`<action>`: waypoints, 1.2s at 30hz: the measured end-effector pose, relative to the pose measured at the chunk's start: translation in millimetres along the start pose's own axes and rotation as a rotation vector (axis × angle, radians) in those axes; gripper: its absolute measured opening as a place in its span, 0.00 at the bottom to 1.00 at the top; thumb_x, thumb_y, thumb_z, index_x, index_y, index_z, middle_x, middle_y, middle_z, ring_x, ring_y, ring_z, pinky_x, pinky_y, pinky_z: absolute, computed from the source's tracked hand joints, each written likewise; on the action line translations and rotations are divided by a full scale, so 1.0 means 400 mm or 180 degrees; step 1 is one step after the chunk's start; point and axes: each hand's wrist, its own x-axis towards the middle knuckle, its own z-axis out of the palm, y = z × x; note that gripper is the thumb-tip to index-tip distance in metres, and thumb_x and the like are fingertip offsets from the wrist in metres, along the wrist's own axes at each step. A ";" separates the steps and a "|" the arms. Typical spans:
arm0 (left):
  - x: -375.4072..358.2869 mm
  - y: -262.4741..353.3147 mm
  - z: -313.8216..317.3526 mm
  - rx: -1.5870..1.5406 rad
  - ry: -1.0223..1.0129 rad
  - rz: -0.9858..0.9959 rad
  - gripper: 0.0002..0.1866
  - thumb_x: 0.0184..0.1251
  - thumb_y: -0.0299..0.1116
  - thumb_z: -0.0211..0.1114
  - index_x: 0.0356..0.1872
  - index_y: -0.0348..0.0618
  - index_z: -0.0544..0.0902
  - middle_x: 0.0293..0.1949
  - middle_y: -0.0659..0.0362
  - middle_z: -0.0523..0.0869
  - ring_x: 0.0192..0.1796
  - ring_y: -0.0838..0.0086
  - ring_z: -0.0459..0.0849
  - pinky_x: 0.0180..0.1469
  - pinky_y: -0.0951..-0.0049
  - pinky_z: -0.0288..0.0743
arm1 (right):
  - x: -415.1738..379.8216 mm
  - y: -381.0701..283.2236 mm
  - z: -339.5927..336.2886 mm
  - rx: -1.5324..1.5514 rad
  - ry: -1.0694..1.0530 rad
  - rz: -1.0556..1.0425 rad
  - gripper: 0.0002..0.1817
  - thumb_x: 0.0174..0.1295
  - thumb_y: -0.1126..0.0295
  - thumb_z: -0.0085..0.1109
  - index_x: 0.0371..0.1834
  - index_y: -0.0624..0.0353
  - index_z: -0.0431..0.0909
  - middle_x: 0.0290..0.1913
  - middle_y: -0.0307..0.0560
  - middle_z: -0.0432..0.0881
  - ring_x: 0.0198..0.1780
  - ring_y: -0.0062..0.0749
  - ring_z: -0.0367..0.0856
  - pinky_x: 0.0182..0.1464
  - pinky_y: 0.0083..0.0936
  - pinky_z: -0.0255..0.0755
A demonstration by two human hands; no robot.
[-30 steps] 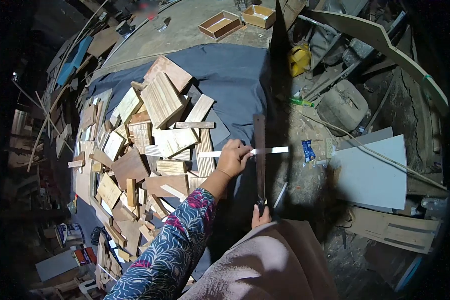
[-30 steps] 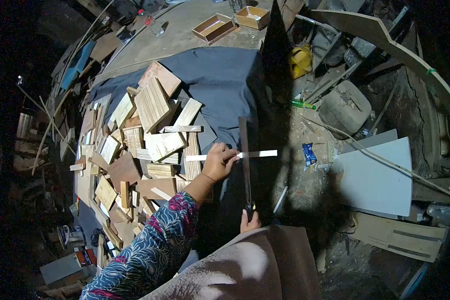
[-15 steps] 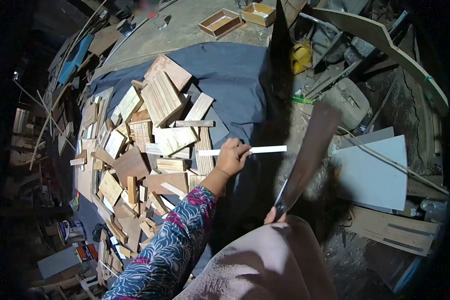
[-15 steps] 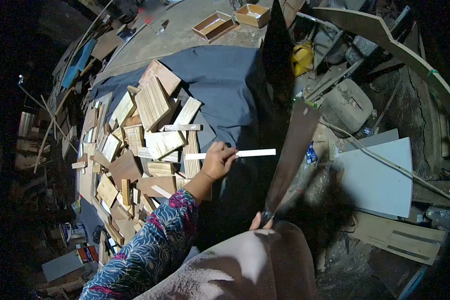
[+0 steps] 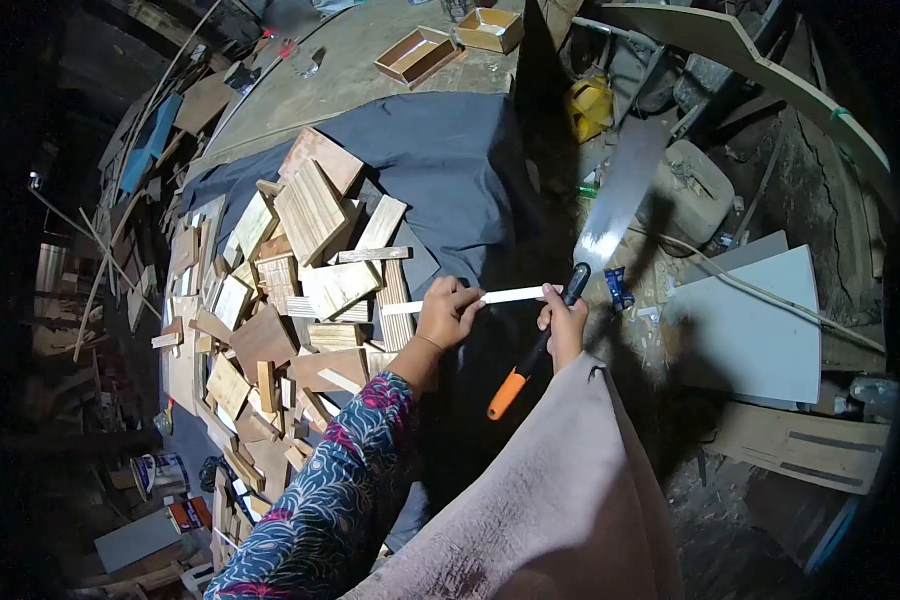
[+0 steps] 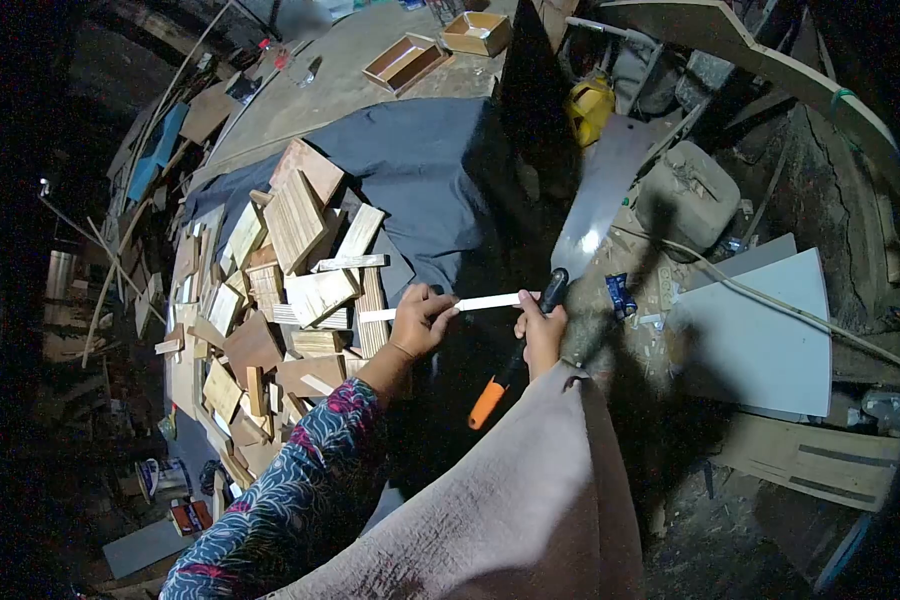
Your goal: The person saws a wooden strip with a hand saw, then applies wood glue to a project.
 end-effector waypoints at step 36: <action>-0.003 0.048 -0.217 0.1540 -0.1020 0.0739 0.09 0.51 0.33 0.57 0.33 0.44 0.72 0.32 0.58 0.75 0.36 0.65 0.75 0.42 0.67 0.66 | -0.198 -0.080 0.045 0.0713 -0.0329 0.0361 0.05 0.54 0.76 0.55 0.28 0.61 0.69 0.14 0.36 0.64 0.11 0.18 0.60 0.14 0.18 0.57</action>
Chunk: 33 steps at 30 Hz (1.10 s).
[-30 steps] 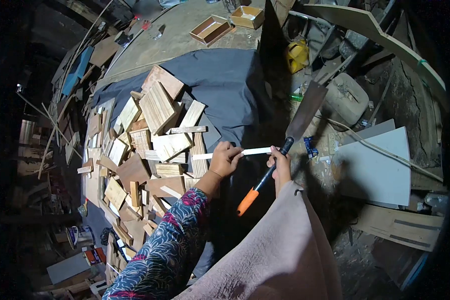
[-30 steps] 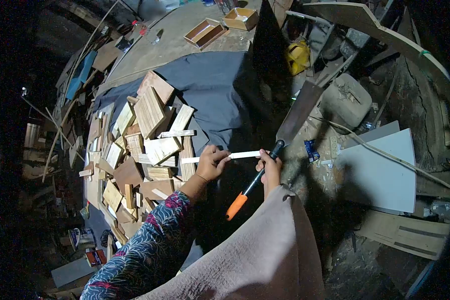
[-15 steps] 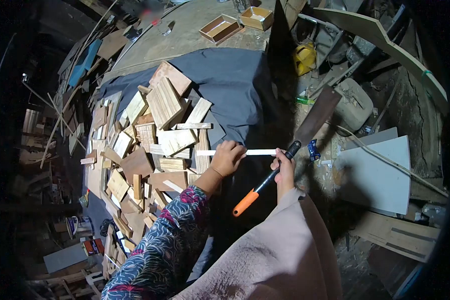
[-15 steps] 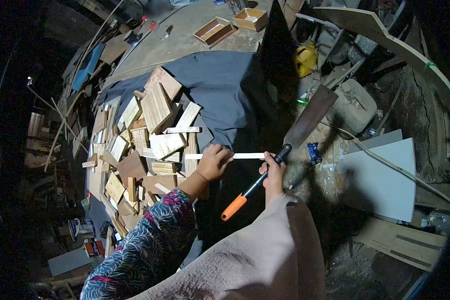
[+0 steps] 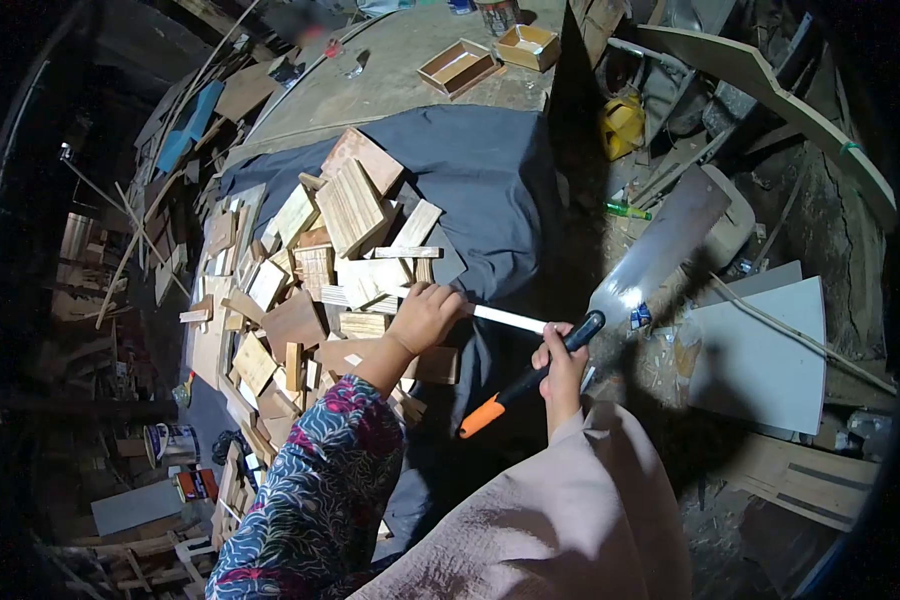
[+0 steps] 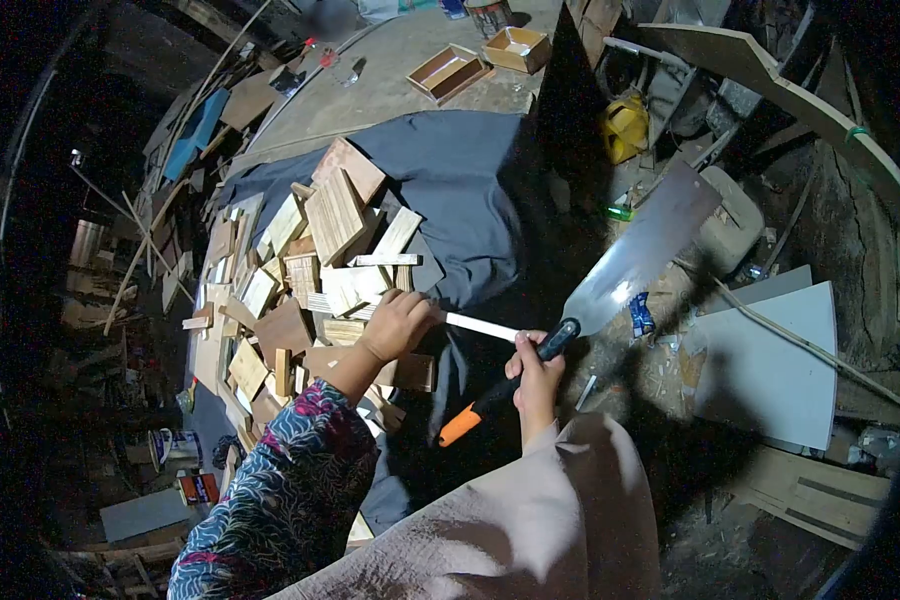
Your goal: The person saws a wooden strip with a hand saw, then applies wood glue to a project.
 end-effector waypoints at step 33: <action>0.176 0.077 0.230 0.0072 0.0528 -0.1919 0.26 0.59 0.47 0.47 0.56 0.45 0.62 0.58 0.50 0.60 0.63 0.56 0.51 0.60 0.44 0.37 | 0.230 0.046 -0.111 -0.0528 0.0766 -0.0529 0.12 0.52 0.77 0.56 0.40 0.64 0.70 0.20 0.40 0.71 0.10 0.17 0.60 0.11 0.16 0.55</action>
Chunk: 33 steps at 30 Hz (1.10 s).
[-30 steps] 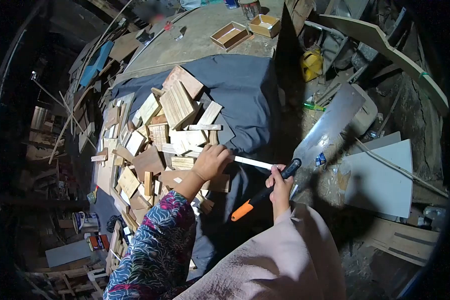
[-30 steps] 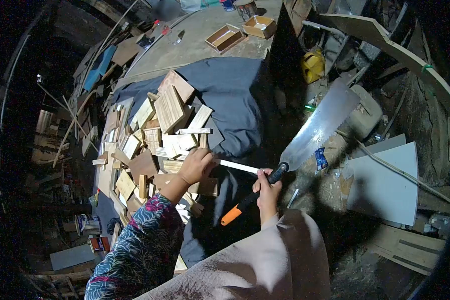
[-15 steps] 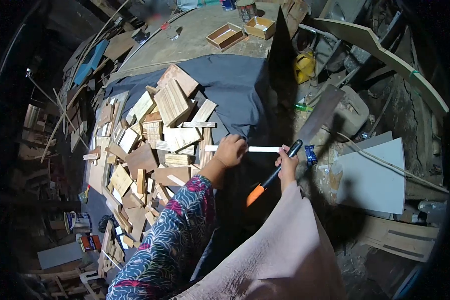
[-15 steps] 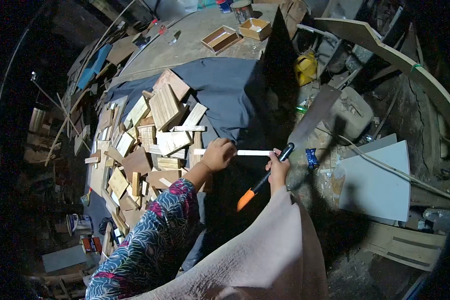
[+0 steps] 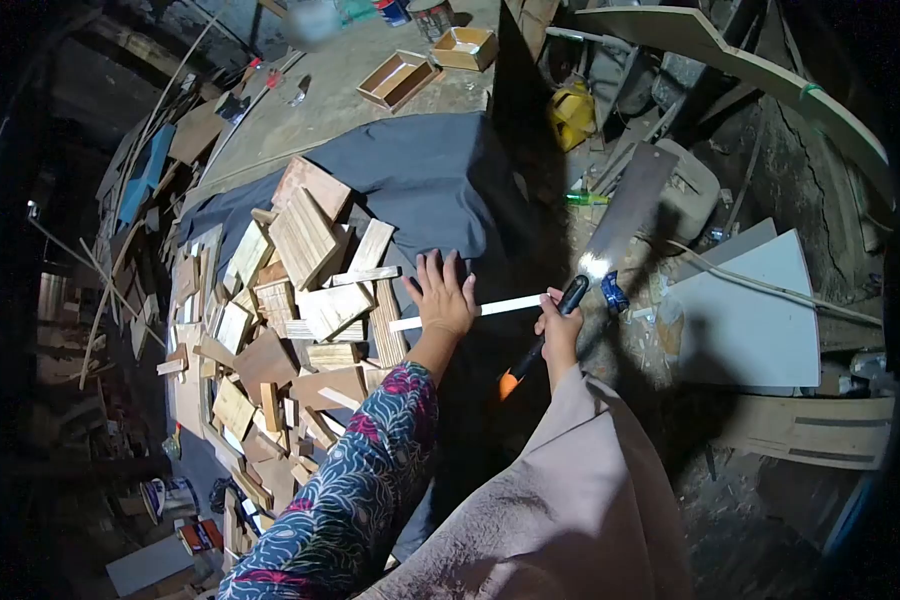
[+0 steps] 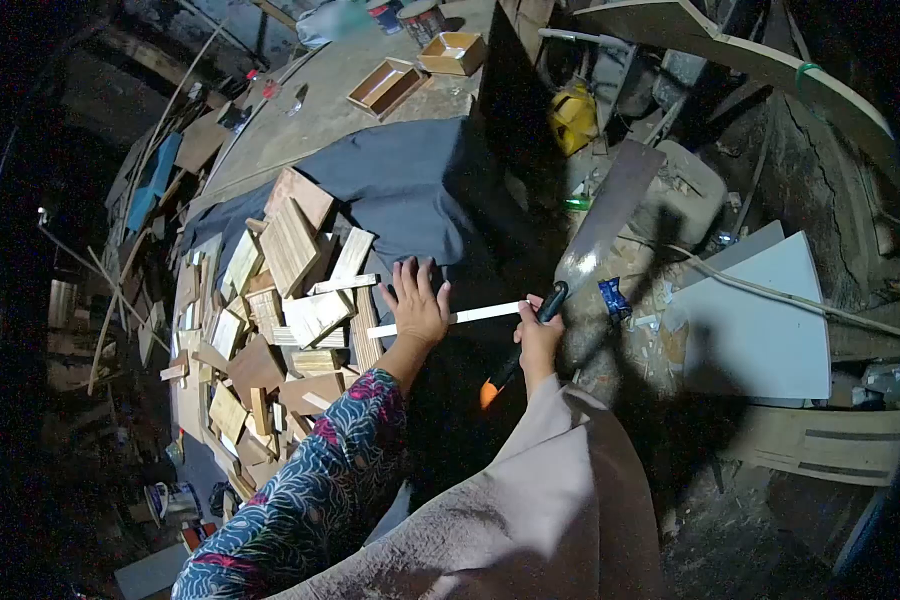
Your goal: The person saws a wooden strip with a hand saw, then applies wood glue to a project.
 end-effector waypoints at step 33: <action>0.020 -0.019 0.004 -0.0038 -0.0480 -0.0010 0.29 0.63 0.45 0.39 0.64 0.51 0.48 0.65 0.49 0.45 0.67 0.51 0.38 0.60 0.39 0.32 | -0.306 0.156 -0.013 -0.3298 -0.0006 -0.1822 0.17 0.58 0.61 0.49 0.32 0.69 0.68 0.23 0.64 0.74 0.27 0.60 0.73 0.25 0.42 0.65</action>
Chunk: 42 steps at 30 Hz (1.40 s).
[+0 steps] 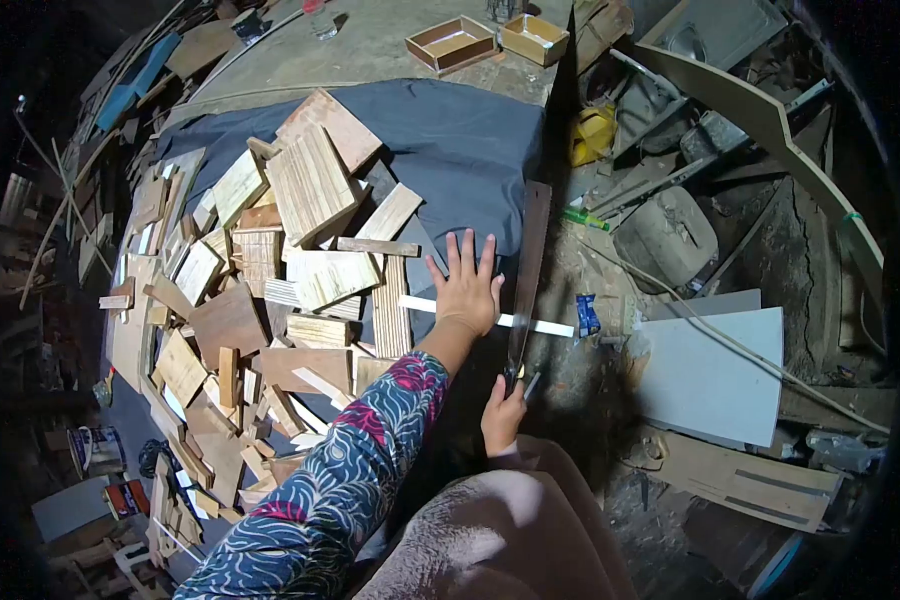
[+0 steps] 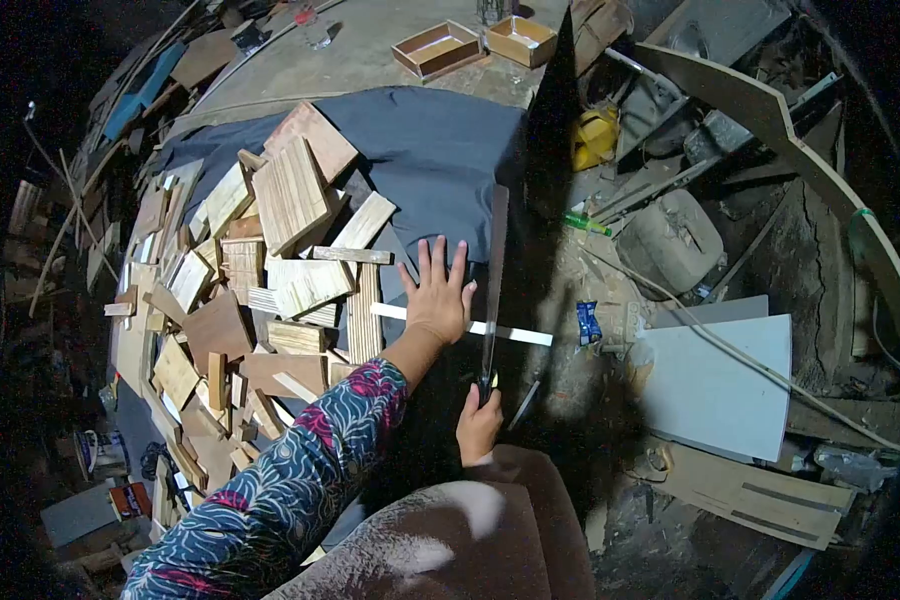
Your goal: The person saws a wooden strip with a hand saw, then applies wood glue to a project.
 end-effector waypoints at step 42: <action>-0.005 0.014 0.016 -0.0100 -0.0049 -0.0220 0.29 0.61 0.43 0.43 0.64 0.56 0.48 0.65 0.50 0.46 0.67 0.51 0.37 0.56 0.32 0.29 | 0.051 -0.044 0.033 -0.0508 0.0004 0.0523 0.23 0.58 0.52 0.46 0.37 0.67 0.69 0.26 0.65 0.75 0.29 0.61 0.73 0.30 0.46 0.65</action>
